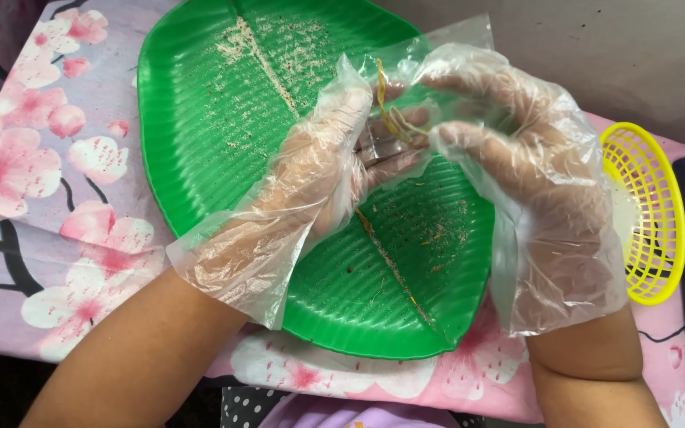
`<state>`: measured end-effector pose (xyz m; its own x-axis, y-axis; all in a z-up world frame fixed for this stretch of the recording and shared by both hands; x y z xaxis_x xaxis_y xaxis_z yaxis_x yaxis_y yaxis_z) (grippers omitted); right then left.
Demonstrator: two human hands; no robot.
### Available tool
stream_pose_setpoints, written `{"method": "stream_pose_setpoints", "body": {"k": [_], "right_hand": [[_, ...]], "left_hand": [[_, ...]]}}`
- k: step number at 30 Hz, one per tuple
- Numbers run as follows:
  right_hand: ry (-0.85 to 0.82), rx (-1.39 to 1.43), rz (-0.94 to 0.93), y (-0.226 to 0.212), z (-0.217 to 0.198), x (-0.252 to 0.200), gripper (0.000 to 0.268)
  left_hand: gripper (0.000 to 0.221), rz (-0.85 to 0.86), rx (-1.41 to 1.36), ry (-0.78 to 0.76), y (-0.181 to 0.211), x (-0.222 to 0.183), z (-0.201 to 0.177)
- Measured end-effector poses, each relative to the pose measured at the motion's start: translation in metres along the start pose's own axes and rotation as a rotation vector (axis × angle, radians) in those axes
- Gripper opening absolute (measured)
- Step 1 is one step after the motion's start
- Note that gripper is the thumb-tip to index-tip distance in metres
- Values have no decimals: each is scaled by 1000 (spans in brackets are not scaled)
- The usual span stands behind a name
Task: Packing small food items into plastic bags and weighing them on a digital scale
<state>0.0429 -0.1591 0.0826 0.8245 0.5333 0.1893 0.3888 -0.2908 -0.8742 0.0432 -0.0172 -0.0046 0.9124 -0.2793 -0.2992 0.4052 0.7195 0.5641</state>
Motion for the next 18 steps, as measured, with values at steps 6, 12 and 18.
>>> {"method": "stream_pose_setpoints", "body": {"k": [6,12,18], "right_hand": [[84,-223,-179,-11,1,1,30],[200,-4,-16,8,-17,0,18],[58,-117,-59,2,-10,3,22]], "left_hand": [[47,-8,-45,60,0,4,-4],[47,30,28,122,10,4,-5],[62,-27,78,83,12,0,3]]}}
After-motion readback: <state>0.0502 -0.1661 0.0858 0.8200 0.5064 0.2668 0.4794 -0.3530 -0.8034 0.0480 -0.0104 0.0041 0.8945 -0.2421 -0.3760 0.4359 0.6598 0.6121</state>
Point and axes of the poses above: each hand's wrist, its own x-axis towards the middle knuckle, its own z-axis out of the palm, y = z × x, the point moved 5 cm from there along x, towards the middle knuckle, and after that the axes turned 3 degrees about x, right-handed, at the moved point
